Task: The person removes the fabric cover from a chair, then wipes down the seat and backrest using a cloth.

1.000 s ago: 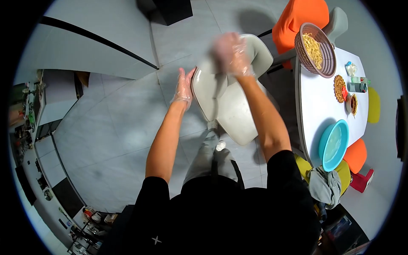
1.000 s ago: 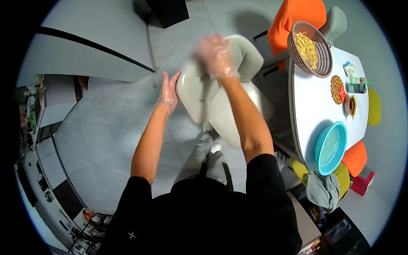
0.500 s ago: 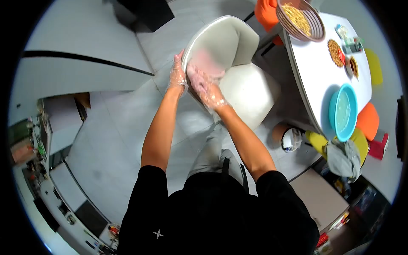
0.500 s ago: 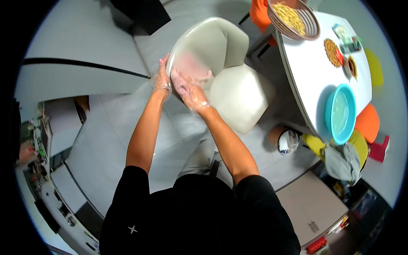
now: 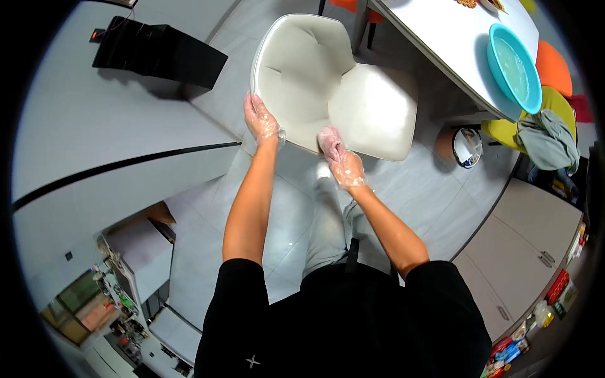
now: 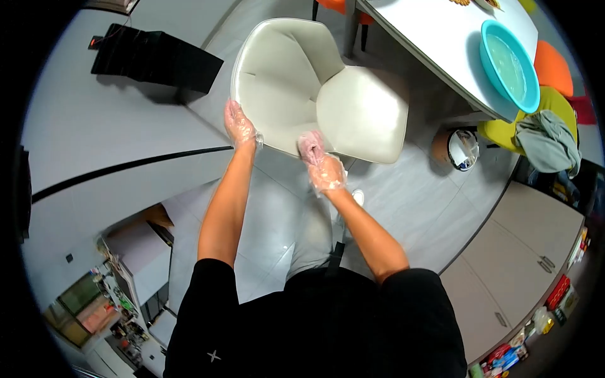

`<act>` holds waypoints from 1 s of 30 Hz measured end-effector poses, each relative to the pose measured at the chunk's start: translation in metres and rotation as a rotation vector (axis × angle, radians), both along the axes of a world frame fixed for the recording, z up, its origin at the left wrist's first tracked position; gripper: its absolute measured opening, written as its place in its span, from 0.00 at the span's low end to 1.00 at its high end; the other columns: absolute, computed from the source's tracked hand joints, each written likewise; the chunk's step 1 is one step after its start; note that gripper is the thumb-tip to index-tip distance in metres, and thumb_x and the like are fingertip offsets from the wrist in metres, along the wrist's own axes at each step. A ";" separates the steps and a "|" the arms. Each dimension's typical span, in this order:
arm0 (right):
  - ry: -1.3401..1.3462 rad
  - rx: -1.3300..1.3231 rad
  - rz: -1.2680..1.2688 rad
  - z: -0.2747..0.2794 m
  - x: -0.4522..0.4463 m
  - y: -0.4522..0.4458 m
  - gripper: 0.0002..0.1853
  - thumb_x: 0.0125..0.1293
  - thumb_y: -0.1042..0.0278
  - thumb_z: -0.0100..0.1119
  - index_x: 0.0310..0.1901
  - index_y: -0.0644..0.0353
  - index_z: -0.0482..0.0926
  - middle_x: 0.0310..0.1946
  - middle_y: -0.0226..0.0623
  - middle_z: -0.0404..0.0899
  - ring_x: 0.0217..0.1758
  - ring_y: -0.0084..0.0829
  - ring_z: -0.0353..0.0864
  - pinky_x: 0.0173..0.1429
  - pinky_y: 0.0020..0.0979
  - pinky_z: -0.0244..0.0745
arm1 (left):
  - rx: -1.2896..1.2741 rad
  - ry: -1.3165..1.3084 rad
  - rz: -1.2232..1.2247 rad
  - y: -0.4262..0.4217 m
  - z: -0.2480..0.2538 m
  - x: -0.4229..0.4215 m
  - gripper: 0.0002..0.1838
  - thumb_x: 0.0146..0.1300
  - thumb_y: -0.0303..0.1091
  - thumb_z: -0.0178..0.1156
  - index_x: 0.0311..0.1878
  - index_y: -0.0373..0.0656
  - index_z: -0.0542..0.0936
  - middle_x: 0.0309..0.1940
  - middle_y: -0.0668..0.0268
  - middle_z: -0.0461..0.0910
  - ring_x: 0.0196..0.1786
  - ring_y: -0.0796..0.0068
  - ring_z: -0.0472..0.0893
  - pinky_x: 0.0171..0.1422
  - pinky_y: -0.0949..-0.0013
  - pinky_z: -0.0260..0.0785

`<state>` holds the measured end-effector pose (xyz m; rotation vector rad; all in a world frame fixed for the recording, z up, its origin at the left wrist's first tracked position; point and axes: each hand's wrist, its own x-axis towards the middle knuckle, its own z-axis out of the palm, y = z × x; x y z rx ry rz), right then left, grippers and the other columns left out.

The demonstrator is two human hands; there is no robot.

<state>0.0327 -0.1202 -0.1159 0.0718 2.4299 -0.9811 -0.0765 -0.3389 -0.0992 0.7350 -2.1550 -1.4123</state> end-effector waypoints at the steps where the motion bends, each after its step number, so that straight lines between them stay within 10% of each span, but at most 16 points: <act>1: 0.217 -0.093 -0.061 0.006 0.006 -0.014 0.17 0.67 0.59 0.57 0.53 0.60 0.80 0.40 0.57 0.84 0.45 0.64 0.81 0.51 0.53 0.76 | 0.008 -0.002 -0.003 0.000 0.000 0.000 0.29 0.79 0.47 0.50 0.68 0.29 0.71 0.62 0.45 0.77 0.64 0.53 0.77 0.70 0.59 0.67; 7: 0.784 -0.133 -0.267 0.023 -0.037 -0.119 0.19 0.63 0.66 0.58 0.57 0.56 0.79 0.65 0.51 0.75 0.57 0.53 0.82 0.56 0.46 0.79 | 0.084 -0.062 -0.030 0.001 0.013 0.003 0.27 0.77 0.44 0.53 0.68 0.31 0.70 0.65 0.45 0.74 0.67 0.51 0.74 0.72 0.58 0.65; 10: 0.581 -0.179 -0.263 0.023 -0.047 -0.113 0.21 0.64 0.65 0.59 0.60 0.48 0.79 0.66 0.50 0.74 0.56 0.52 0.82 0.56 0.45 0.78 | 0.041 -0.024 -0.089 -0.005 0.001 0.002 0.26 0.77 0.42 0.53 0.68 0.32 0.69 0.67 0.45 0.72 0.69 0.51 0.73 0.73 0.57 0.64; 15: 0.156 -0.247 -0.385 -0.022 -0.074 -0.090 0.26 0.60 0.48 0.62 0.53 0.59 0.83 0.37 0.64 0.83 0.47 0.63 0.82 0.52 0.52 0.77 | 0.152 -0.032 -0.120 0.002 0.015 0.005 0.26 0.75 0.37 0.57 0.70 0.34 0.66 0.64 0.49 0.73 0.65 0.55 0.73 0.71 0.58 0.64; 22: -0.103 -0.047 -0.321 -0.097 -0.128 -0.064 0.24 0.65 0.47 0.57 0.50 0.59 0.84 0.43 0.61 0.84 0.51 0.58 0.83 0.55 0.49 0.77 | 0.134 -0.064 -0.148 0.003 0.017 0.005 0.28 0.74 0.35 0.59 0.71 0.36 0.64 0.64 0.50 0.71 0.64 0.58 0.72 0.70 0.58 0.65; 27: -0.475 -0.093 -0.203 -0.161 -0.138 -0.031 0.27 0.71 0.52 0.48 0.71 0.43 0.66 0.62 0.28 0.80 0.50 0.41 0.85 0.54 0.36 0.79 | 0.127 -0.080 -0.173 0.005 0.027 0.005 0.28 0.74 0.33 0.58 0.73 0.36 0.62 0.67 0.50 0.65 0.67 0.59 0.69 0.71 0.59 0.64; 30: -0.167 0.083 0.064 -0.248 -0.128 -0.031 0.30 0.70 0.52 0.49 0.72 0.48 0.64 0.65 0.30 0.77 0.54 0.44 0.81 0.58 0.36 0.77 | 0.109 -0.058 -0.170 0.002 0.018 0.002 0.29 0.74 0.33 0.57 0.74 0.36 0.61 0.70 0.50 0.63 0.70 0.58 0.67 0.73 0.58 0.62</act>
